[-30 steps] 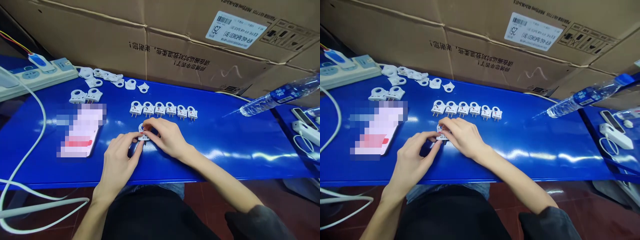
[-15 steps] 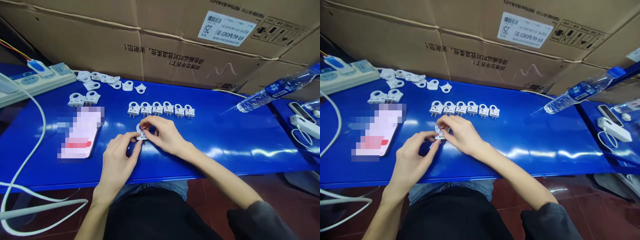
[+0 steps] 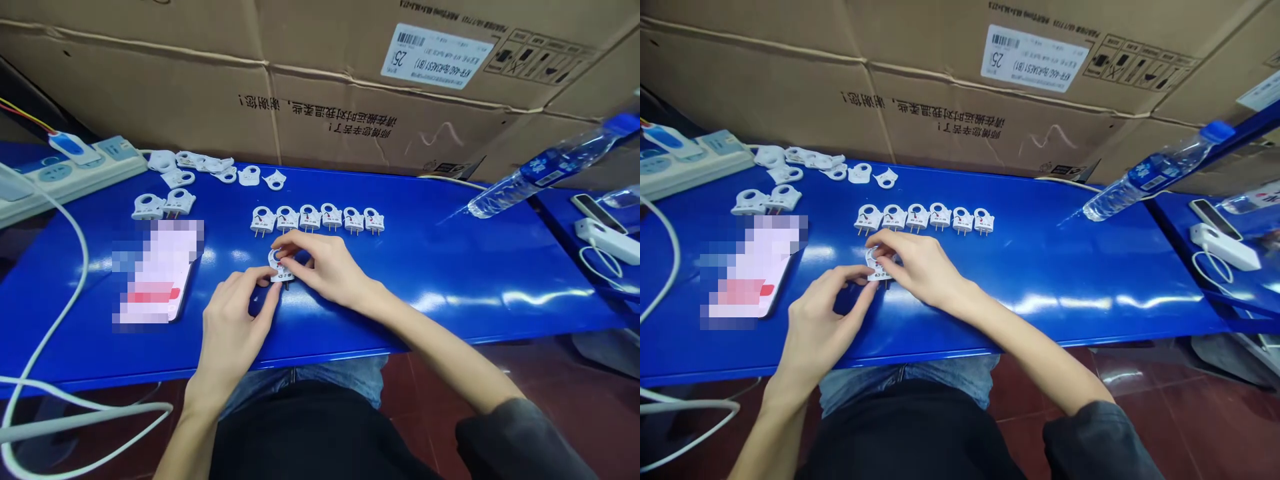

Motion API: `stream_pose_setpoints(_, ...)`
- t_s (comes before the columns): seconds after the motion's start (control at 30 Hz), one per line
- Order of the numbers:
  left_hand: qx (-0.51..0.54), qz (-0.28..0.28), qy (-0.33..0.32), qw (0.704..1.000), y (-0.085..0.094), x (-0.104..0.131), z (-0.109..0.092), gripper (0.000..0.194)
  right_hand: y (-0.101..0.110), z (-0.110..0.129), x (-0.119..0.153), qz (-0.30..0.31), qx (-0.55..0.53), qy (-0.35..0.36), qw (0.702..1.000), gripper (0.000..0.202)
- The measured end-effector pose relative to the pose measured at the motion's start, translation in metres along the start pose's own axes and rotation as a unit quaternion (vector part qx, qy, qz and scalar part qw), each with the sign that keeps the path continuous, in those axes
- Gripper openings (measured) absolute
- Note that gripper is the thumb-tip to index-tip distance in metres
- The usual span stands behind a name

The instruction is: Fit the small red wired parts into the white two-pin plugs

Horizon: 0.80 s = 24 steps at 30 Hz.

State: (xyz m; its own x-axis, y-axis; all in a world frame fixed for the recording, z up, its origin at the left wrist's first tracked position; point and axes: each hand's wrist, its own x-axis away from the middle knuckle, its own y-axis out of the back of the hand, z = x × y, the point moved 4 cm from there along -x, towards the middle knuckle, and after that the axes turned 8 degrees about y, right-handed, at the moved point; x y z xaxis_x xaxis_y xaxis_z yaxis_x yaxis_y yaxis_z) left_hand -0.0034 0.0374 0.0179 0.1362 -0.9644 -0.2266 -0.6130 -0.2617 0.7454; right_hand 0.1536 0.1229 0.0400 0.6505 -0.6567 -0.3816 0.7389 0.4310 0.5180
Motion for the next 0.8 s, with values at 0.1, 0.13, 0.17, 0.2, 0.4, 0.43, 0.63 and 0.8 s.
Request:
stream_pose_setpoints(0.1, -0.001, 0.0, 0.004, 1.0, 0.0, 0.0002, -0.0003, 0.018, -0.0005, -0.0004, -0.0002, 0.009, -0.007, -0.004, 1.0, 0.023)
stream_pose_setpoints(0.13, -0.002, 0.001, 0.006, 1.0, 0.0, 0.0001, -0.0003, 0.018, -0.0005, -0.001, -0.0003, 0.01, -0.015, -0.008, 1.0, 0.024)
stream_pose_setpoints(0.17, -0.003, 0.0, 0.009, 1.0, 0.0001, 0.0, -0.0002, 0.018, -0.0003, -0.0014, -0.0005, 0.009, -0.023, -0.011, 1.0, 0.025)
stream_pose_setpoints(0.2, -0.002, 0.0, 0.01, 1.0, 0.0003, -0.0001, -0.0003, 0.018, -0.0002, -0.0018, -0.0006, 0.009, -0.029, -0.012, 0.999, 0.026)
stream_pose_setpoints(0.4, 0.007, 0.002, -0.011, 1.0, 0.0005, 0.0, -0.0006, 0.018, -0.0041, -0.0003, 0.0015, 0.011, 0.019, 0.016, 1.0, 0.017)
stream_pose_setpoints(0.43, 0.008, 0.003, -0.012, 1.0, 0.0004, 0.0001, -0.0003, 0.018, -0.0051, 0.0003, 0.0022, 0.006, 0.029, 0.025, 0.999, 0.017)
stream_pose_setpoints(0.63, 0.004, -0.003, -0.015, 1.0, 0.0008, 0.0004, 0.0014, 0.018, -0.0094, 0.0002, 0.0041, -0.009, 0.092, 0.059, 0.994, 0.016)
stream_pose_setpoints(0.8, 0.011, -0.004, -0.011, 1.0, 0.0017, -0.0005, 0.0007, 0.018, -0.0085, -0.0054, 0.002, -0.011, 0.074, 0.049, 0.996, 0.014)
